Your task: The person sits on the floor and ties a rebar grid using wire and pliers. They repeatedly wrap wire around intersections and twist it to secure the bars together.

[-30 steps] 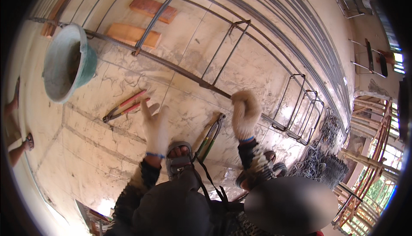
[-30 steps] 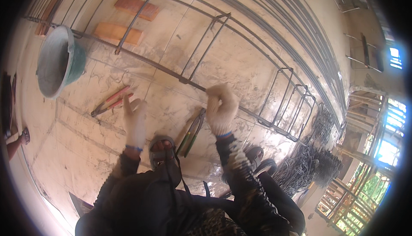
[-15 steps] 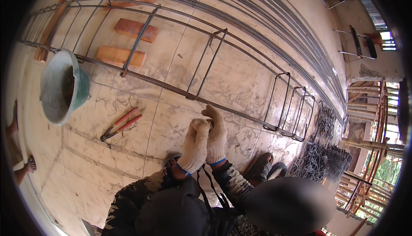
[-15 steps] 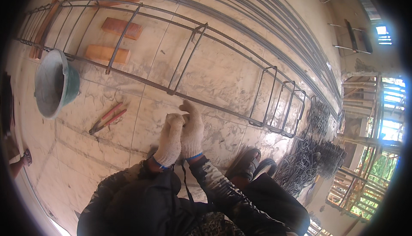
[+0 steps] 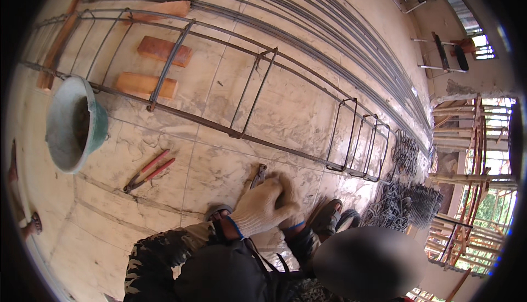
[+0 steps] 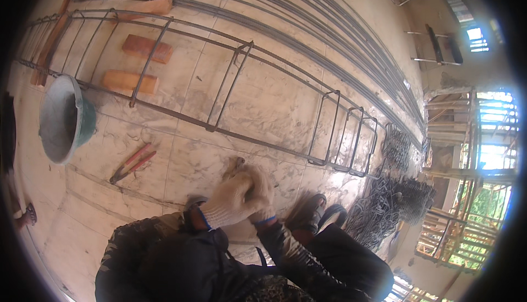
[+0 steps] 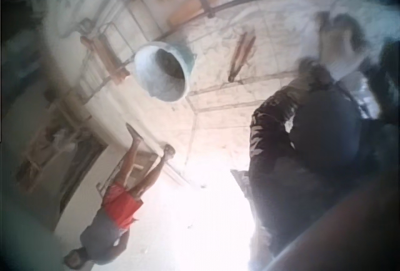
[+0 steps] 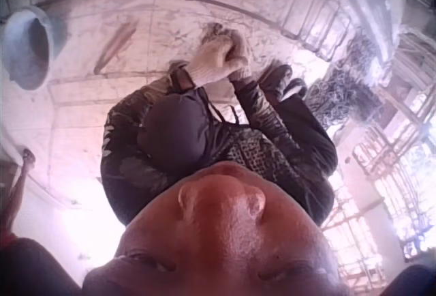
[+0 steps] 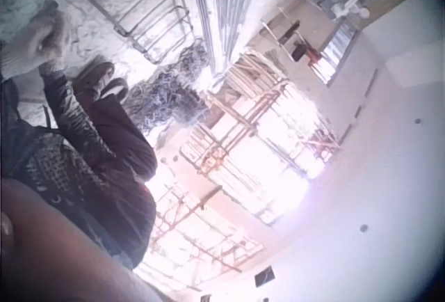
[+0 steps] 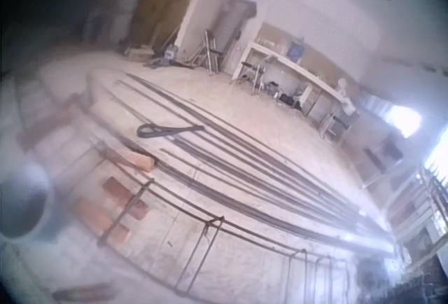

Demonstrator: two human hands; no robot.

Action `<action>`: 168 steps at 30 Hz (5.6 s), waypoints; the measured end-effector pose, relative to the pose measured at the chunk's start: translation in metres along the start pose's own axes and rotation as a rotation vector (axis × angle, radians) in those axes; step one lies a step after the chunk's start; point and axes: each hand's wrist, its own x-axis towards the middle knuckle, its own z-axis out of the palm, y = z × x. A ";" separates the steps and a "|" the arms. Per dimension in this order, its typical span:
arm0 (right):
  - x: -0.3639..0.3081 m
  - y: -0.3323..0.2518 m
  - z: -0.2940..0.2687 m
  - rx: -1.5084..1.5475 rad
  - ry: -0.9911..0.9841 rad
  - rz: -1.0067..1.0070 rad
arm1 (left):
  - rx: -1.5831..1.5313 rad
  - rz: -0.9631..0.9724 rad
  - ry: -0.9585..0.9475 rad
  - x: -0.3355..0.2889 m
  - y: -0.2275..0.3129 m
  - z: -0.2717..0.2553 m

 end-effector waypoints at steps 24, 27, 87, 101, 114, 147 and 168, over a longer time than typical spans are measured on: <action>-0.050 0.089 0.040 -1.223 0.515 0.135 | 0.336 -0.441 -0.187 0.197 -0.115 -0.102; -0.051 0.064 0.037 -0.963 0.238 0.317 | 0.260 -0.608 -0.048 0.189 -0.133 -0.109; 0.325 -0.414 0.111 -1.604 -0.711 -0.388 | -0.001 -0.577 -0.024 0.182 -0.134 -0.099; 0.365 -0.400 0.138 -1.915 -0.707 -0.541 | 0.383 -0.682 -0.054 0.203 -0.066 -0.106; 0.350 -0.382 0.044 -1.120 -0.672 -0.243 | 0.201 -0.618 0.071 0.196 -0.066 -0.105; 0.270 -0.276 0.186 -1.403 -1.514 -1.147 | -0.464 -0.692 1.480 0.105 -0.071 0.078; 0.346 -0.140 0.167 -1.686 -1.650 -1.008 | -0.465 -0.601 1.253 0.102 -0.064 0.086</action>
